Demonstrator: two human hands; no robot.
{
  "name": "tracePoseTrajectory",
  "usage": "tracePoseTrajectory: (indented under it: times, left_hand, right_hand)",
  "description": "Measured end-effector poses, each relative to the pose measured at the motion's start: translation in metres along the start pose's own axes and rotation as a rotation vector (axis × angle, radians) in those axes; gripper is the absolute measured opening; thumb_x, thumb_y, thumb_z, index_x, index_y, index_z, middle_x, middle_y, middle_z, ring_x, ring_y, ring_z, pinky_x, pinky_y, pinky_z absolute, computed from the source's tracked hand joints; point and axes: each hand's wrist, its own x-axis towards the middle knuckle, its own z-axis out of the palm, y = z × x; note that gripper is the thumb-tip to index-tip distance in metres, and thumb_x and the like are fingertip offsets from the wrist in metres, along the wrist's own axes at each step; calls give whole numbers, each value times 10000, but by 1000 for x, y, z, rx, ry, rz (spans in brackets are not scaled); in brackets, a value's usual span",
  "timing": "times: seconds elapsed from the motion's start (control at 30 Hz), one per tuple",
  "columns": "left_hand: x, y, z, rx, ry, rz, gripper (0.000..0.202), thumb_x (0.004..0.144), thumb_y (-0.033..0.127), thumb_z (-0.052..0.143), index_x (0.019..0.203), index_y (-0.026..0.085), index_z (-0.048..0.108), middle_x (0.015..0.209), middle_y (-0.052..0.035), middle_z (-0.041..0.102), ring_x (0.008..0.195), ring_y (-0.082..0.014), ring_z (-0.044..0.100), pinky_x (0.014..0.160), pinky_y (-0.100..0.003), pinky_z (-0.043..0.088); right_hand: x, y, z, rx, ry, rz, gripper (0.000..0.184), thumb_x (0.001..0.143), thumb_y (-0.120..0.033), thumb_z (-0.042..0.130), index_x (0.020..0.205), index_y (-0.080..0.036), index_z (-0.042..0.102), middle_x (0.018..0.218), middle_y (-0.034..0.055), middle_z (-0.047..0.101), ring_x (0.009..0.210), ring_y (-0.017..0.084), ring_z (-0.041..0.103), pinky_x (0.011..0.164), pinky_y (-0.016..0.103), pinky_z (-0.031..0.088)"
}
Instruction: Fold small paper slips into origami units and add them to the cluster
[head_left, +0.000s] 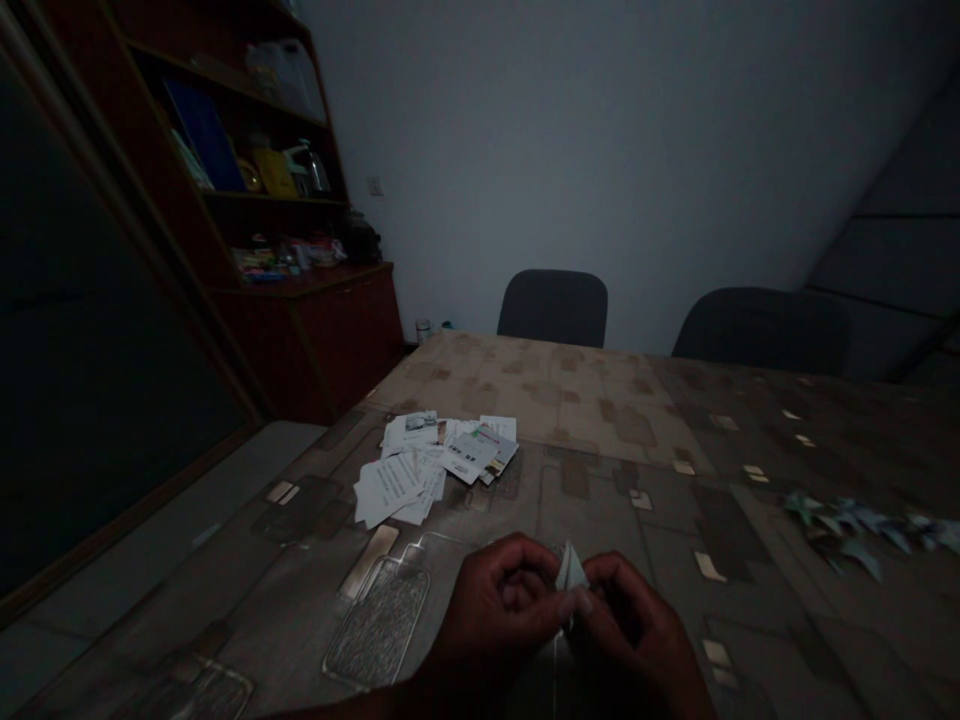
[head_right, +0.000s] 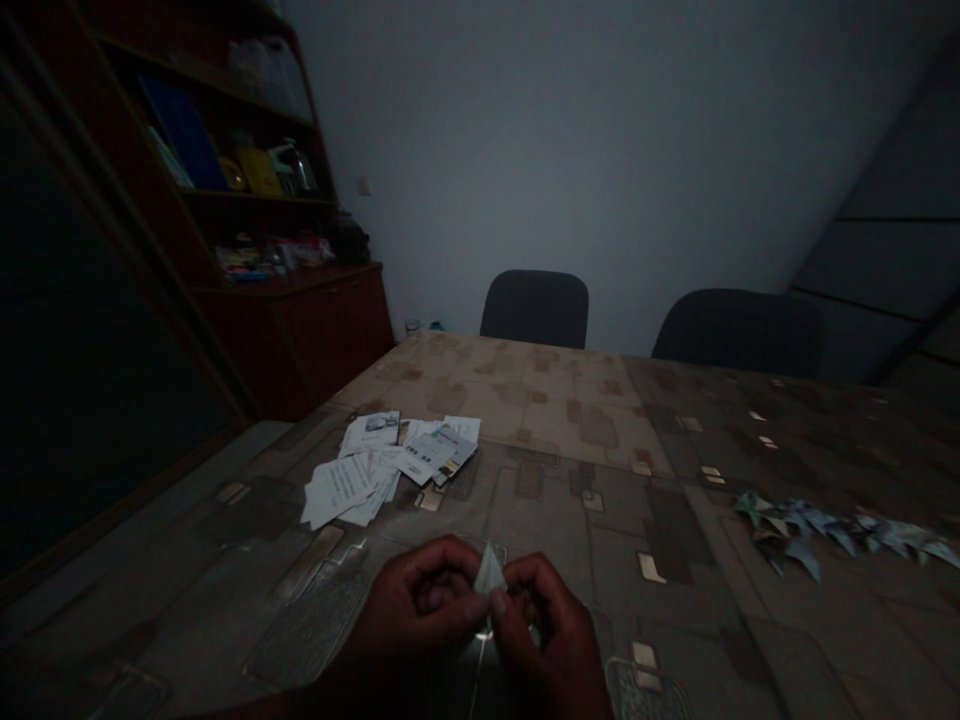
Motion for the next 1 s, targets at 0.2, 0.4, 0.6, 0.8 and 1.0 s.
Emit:
tracePoseTrajectory:
  times: [0.2, 0.4, 0.6, 0.8, 1.0]
  left_hand:
    - [5, -3, -1, -39, 23, -45, 287, 642, 328, 823, 708, 130, 625, 535, 35, 555, 479, -81, 490, 486, -181, 374]
    - [7, -10, -4, -40, 6, -71, 295, 669, 348, 808, 722, 131, 615, 526, 28, 566, 467, -81, 490, 485, -183, 381]
    - [7, -10, -7, -28, -46, 84, 281, 719, 371, 779, 730, 134, 628, 709, 12, 553, 539, -75, 486, 505, -185, 381]
    - [7, -7, -5, -25, -49, 88, 263, 758, 385, 741, 792, 153, 622, 640, 48, 508, 493, -65, 439, 487, -179, 375]
    - [7, -10, -3, -110, -59, 21, 391, 715, 471, 784, 826, 157, 580, 534, 53, 523, 464, -81, 483, 490, -185, 397]
  right_hand:
    - [1, 3, 0, 13, -12, 9, 364, 717, -540, 706, 702, -184, 628, 594, -29, 529, 583, 145, 473, 556, 239, 374]
    - [2, 5, -2, -83, -13, -13, 284, 743, -467, 669, 703, -190, 624, 591, -27, 538, 572, 144, 466, 524, 231, 358]
    - [3, 4, -3, -184, 11, -180, 212, 794, -384, 633, 678, -207, 615, 572, -46, 516, 541, 130, 466, 510, 215, 376]
    - [7, -3, -12, -380, -21, -570, 109, 815, -198, 629, 709, -220, 643, 632, -29, 608, 558, 128, 582, 530, 193, 462]
    - [5, -7, -16, -470, -28, -756, 109, 819, -131, 642, 770, -228, 654, 657, -13, 648, 598, 148, 632, 551, 223, 504]
